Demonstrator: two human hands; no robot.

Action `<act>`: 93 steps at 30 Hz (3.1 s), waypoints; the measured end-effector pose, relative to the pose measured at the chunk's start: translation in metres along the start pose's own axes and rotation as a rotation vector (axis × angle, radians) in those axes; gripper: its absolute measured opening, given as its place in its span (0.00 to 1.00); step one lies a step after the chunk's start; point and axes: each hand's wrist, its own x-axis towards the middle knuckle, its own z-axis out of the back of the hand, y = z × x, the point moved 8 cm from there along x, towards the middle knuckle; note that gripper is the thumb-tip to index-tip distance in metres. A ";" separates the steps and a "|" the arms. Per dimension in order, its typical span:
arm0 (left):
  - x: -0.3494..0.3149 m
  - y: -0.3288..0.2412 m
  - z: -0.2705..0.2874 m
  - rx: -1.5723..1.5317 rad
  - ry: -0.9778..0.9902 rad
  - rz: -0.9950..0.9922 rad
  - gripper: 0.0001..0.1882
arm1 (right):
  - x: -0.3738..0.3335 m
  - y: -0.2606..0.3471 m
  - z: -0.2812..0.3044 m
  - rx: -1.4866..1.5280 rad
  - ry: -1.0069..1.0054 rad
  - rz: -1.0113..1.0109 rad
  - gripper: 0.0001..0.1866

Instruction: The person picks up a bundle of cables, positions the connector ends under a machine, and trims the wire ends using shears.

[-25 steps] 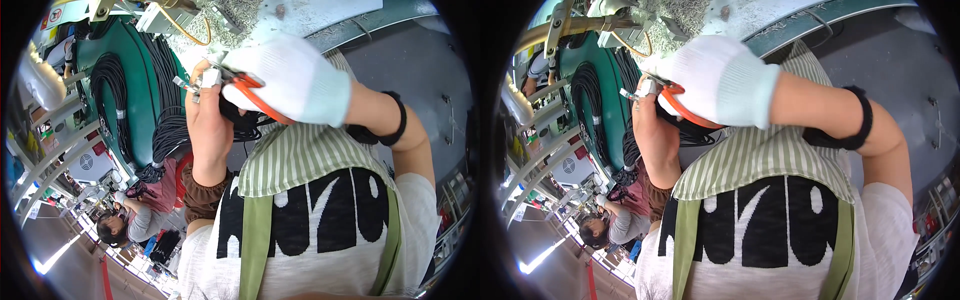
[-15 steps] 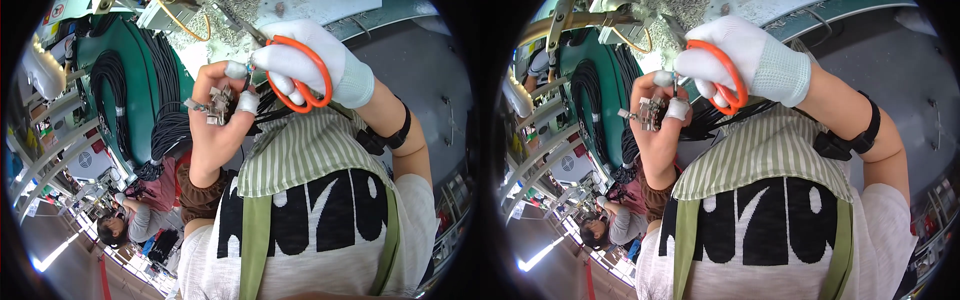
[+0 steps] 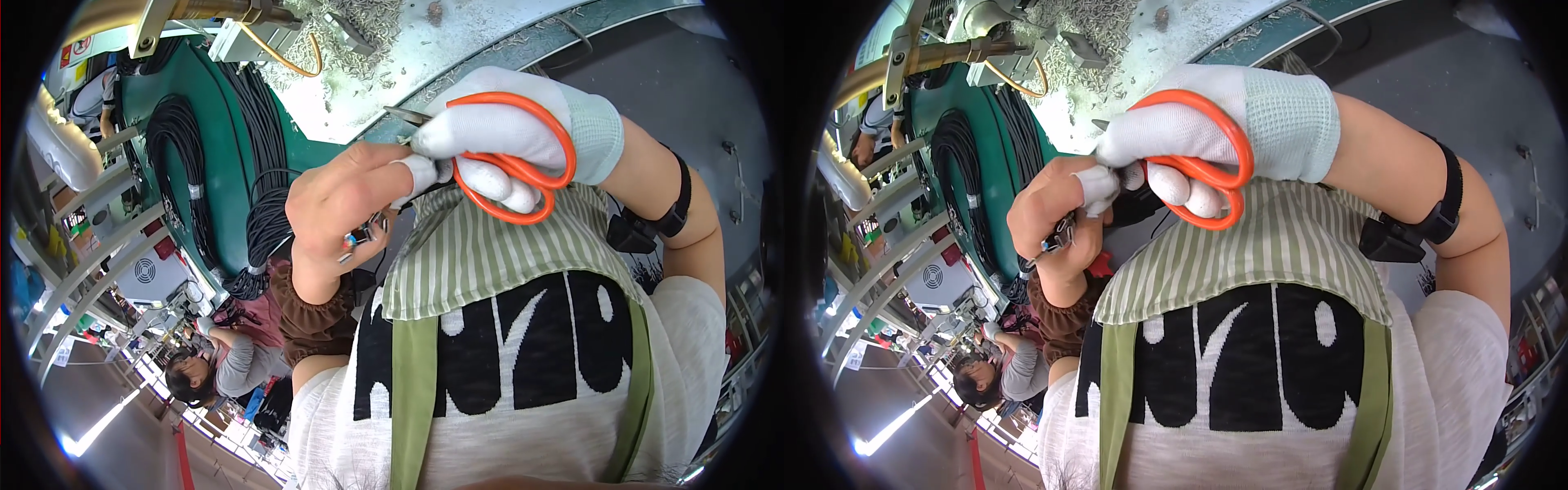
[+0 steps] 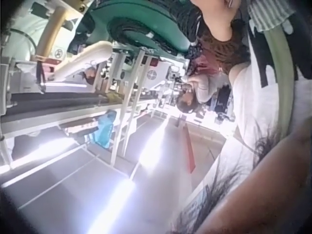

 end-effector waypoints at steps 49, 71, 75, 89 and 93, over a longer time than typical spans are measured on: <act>-0.024 0.069 -0.003 -0.573 -0.376 0.770 0.09 | -0.001 0.021 0.002 -0.989 -0.467 0.522 0.10; 0.016 0.132 0.040 -0.552 -0.210 0.779 0.13 | 0.057 0.082 0.051 -0.339 -0.314 0.306 0.13; 0.017 0.121 0.045 -0.319 -0.263 0.785 0.12 | 0.060 0.082 0.053 -0.360 -0.280 0.286 0.14; 0.025 0.097 0.043 -0.014 -0.315 0.637 0.04 | 0.059 0.079 0.053 -0.300 -0.159 0.147 0.15; 0.024 0.099 0.044 -0.057 -0.335 0.643 0.04 | 0.062 0.081 0.054 -0.365 -0.161 0.222 0.15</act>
